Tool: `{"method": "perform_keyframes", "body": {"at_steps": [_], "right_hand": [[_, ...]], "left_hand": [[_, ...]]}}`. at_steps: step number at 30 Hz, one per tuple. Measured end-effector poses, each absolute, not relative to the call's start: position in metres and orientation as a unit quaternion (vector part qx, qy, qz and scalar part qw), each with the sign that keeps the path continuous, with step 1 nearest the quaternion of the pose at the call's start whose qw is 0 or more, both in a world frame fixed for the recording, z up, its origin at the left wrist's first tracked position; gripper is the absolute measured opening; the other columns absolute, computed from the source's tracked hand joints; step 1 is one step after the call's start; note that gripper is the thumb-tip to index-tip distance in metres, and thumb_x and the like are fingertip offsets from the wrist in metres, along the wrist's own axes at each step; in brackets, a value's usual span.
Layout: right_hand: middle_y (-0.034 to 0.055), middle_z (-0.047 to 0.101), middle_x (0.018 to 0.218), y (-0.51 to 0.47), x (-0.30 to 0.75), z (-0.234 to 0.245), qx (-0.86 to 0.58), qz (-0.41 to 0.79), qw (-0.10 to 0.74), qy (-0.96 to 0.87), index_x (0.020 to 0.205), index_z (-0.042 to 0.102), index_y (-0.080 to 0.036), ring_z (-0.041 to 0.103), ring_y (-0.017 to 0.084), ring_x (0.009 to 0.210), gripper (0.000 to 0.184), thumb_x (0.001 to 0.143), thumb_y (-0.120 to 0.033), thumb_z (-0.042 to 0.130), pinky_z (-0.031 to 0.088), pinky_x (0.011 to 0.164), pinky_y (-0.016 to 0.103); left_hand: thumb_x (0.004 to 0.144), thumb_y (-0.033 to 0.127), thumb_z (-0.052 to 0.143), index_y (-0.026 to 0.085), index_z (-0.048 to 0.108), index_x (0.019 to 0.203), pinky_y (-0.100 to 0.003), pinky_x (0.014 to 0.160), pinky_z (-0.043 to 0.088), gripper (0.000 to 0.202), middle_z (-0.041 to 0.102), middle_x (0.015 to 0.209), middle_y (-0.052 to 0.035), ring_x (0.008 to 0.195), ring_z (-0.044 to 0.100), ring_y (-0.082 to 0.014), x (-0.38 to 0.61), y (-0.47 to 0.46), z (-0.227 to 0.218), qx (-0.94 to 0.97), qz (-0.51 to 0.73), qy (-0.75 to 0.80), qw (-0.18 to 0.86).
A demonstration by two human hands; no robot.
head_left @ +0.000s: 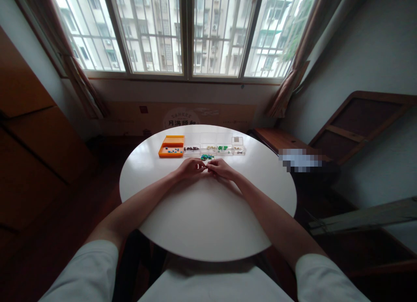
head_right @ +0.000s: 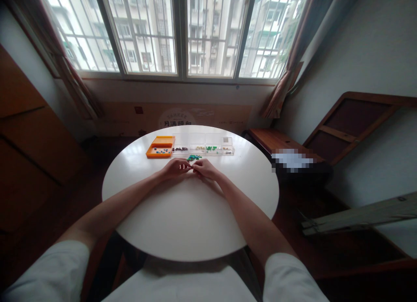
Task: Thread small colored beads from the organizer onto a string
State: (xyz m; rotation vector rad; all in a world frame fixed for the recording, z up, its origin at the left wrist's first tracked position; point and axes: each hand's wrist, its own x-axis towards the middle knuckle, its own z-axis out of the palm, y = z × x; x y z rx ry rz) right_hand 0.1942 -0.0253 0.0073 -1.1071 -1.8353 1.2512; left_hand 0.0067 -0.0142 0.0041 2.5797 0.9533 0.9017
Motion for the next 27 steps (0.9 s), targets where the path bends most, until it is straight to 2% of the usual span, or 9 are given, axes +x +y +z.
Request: {"method": "perform_keyframes", "body": {"at_steps": [27], "right_hand": [[-0.0009, 0.056, 0.054, -0.0246, 0.1944, 0.0059, -0.418, 0.479, 0.328, -0.698, 0.068, 0.061, -0.011, 0.045, 0.006, 0.041, 0.023, 0.075, -0.033, 0.057, 0.035, 0.039, 0.018]], "left_hand": [[0.079, 0.028, 0.055, 0.016, 0.069, 0.082, -0.016, 0.053, 0.041, 0.019, 0.062, 0.071, -0.0014, 0.055, 0.053, -0.0068, 0.0059, -0.013, 0.0029, 0.887, 0.309, 0.321, 0.123]]}}
